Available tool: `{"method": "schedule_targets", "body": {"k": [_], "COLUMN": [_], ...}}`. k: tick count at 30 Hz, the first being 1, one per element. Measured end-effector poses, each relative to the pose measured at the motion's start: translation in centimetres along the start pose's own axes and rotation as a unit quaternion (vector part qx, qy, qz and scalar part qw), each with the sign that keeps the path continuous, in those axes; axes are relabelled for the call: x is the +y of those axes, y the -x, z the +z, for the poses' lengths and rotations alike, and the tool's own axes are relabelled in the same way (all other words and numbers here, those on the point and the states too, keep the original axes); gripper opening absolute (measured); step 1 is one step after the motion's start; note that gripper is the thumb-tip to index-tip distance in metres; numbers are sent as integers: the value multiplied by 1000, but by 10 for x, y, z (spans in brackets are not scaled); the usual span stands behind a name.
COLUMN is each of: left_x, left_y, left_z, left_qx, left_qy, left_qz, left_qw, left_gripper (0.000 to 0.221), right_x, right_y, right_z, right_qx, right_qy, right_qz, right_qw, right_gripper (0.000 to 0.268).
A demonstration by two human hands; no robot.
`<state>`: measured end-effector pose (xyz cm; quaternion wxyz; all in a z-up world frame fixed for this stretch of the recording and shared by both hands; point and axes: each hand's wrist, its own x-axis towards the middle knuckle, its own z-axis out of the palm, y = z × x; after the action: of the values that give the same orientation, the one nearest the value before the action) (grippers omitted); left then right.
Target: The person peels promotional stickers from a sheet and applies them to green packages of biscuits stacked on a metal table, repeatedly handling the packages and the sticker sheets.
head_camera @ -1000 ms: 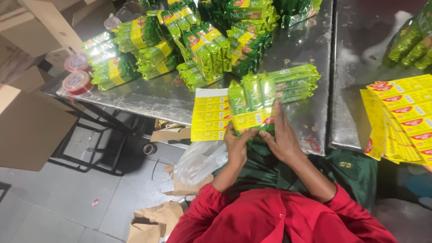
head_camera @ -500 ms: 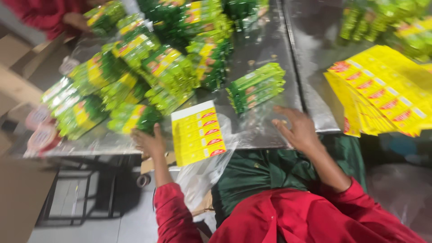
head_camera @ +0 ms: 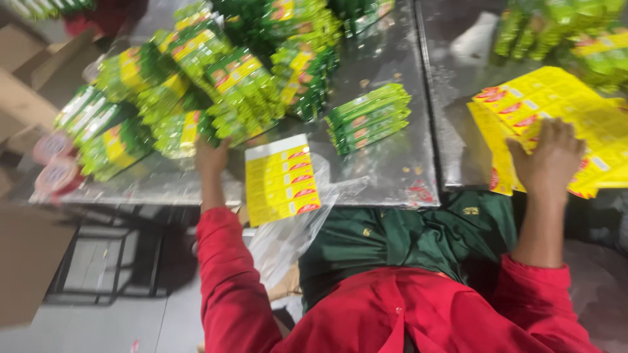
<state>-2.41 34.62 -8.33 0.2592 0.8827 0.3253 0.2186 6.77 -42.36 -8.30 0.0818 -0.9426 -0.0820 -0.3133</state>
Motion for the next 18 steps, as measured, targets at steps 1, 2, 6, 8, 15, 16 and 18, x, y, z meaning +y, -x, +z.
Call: {"method": "schedule_targets", "body": {"k": [1,2,6,8,15,16,18], "left_x": [5,16,40,47,46,49,58], "left_y": [13,25,76,94,85,84,88], "left_z": [0,7,18,29,49,53,63], "left_qx": [-15,-30,-124,-40,-208,-165,-79], "left_qy": [-40,-76,-123,-149,10,-23,-89], "left_qz": [-31,-57,9,74,-34,16,119], "left_qw": [999,995,985,985,978,986,986], "left_gripper": [87,81,102,102,86,86,87], "right_x": [0,-2,-42,-76,-222,-238,-265], "right_y": [3,2,1,-4,-15,-14,-16], "right_z": [-2,-5,-31,-45,-65,-64,-59], "right_qx": [3,19,61,56,-64,-114,-163], "right_qy": [-3,-7,-84,-159,-337,-356,-367], "right_qz": [-6,-8,-33,-60,-205,-211,-238], "right_qw": [1000,1000,994,984,917,903,885], "right_gripper": [60,59,49,45,49,49,50]}}
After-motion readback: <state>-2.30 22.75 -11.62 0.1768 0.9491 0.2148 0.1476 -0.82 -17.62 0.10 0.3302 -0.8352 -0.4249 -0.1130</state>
